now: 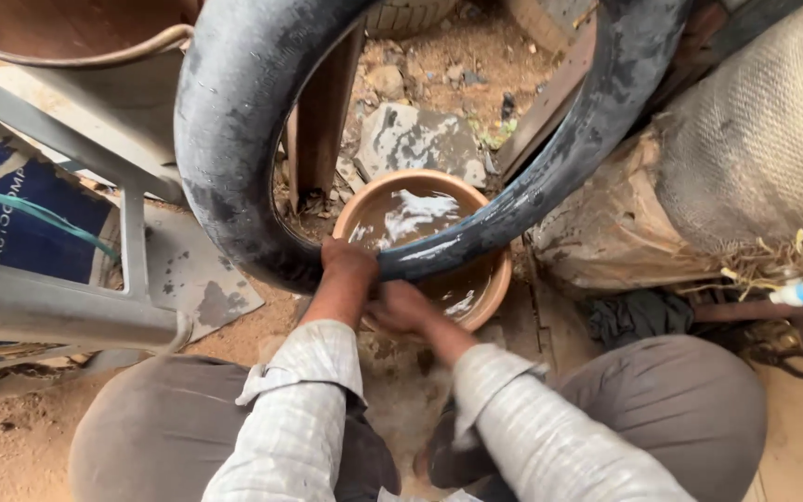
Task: Checking a motorcycle tire tube for leaks by submerging sections in a container of water and observing for bubbles.
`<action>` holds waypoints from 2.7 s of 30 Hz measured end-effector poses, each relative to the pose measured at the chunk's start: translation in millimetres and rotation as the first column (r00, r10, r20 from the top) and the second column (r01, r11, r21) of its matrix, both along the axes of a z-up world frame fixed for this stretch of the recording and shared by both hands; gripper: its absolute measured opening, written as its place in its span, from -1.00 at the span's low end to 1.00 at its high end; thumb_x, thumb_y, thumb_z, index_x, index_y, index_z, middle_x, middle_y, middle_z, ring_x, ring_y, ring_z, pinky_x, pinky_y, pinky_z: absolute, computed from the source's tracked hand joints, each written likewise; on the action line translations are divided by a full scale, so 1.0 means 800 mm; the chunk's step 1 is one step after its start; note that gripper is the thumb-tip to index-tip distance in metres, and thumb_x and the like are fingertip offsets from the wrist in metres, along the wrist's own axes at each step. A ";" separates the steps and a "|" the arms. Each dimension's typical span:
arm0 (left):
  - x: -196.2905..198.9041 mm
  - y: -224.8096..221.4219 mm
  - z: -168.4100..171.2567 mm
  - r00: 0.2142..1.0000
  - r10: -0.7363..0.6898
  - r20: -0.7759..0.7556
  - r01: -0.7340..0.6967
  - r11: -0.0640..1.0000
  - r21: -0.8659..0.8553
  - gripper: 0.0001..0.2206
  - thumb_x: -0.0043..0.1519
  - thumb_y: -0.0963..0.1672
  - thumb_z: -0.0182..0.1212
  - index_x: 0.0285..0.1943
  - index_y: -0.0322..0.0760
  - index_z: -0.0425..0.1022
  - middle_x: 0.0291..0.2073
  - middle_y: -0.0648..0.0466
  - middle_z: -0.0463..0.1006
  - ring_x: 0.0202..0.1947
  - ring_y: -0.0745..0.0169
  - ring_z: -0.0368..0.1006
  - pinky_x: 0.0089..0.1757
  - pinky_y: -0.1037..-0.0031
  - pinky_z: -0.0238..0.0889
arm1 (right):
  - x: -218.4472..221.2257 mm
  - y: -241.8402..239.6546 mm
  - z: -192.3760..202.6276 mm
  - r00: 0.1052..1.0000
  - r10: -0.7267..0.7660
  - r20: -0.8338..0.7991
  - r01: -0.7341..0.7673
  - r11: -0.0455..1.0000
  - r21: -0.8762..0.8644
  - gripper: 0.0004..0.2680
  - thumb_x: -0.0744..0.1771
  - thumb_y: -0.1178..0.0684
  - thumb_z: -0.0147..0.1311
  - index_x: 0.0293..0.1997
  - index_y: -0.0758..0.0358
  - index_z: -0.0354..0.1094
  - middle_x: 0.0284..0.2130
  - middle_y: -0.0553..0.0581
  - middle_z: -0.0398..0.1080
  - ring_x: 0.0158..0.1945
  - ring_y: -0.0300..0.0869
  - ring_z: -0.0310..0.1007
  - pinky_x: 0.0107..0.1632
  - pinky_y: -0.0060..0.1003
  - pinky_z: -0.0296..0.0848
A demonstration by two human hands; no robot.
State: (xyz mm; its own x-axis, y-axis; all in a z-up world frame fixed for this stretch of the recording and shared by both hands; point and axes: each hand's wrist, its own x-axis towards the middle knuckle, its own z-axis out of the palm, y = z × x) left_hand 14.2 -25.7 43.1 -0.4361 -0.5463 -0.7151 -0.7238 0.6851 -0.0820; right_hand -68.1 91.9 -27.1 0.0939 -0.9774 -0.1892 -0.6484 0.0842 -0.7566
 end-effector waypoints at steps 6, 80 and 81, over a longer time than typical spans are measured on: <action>-0.010 -0.016 -0.062 0.998 0.051 -0.044 -0.051 0.999 -0.011 -0.61 0.44 -0.03 -0.13 0.45 0.23 0.36 0.40 0.17 0.38 0.39 0.10 0.29 0.24 0.13 0.01 | -0.106 0.037 -0.088 0.857 -0.014 -0.515 0.153 0.962 0.228 -0.83 0.29 0.03 0.03 -0.17 0.10 0.58 -0.18 0.28 0.55 -0.08 0.14 0.56 -0.02 0.01 0.50; -0.014 0.014 0.009 0.999 -0.008 -0.030 0.005 0.995 -0.097 -0.60 0.40 -0.05 -0.08 0.45 0.10 0.33 0.35 0.08 0.39 0.35 -0.04 0.28 0.21 0.05 0.03 | -0.253 -0.013 0.075 -0.054 -0.818 0.573 0.777 0.326 0.538 -0.71 0.36 0.13 -0.31 -0.52 0.26 0.37 -0.51 0.26 0.49 -0.60 -0.16 0.35 -0.54 -0.31 0.30; -0.012 0.013 0.005 1.000 0.005 -0.028 -0.007 0.995 -0.095 -0.60 0.40 -0.05 -0.08 0.44 0.10 0.32 0.35 0.09 0.38 0.36 -0.04 0.27 0.22 0.04 0.02 | -0.279 -0.021 0.096 0.017 -0.850 0.527 0.881 0.262 0.395 -0.70 0.36 0.12 -0.28 -0.57 0.21 0.37 -0.53 0.23 0.48 -0.62 -0.18 0.31 -0.57 -0.31 0.21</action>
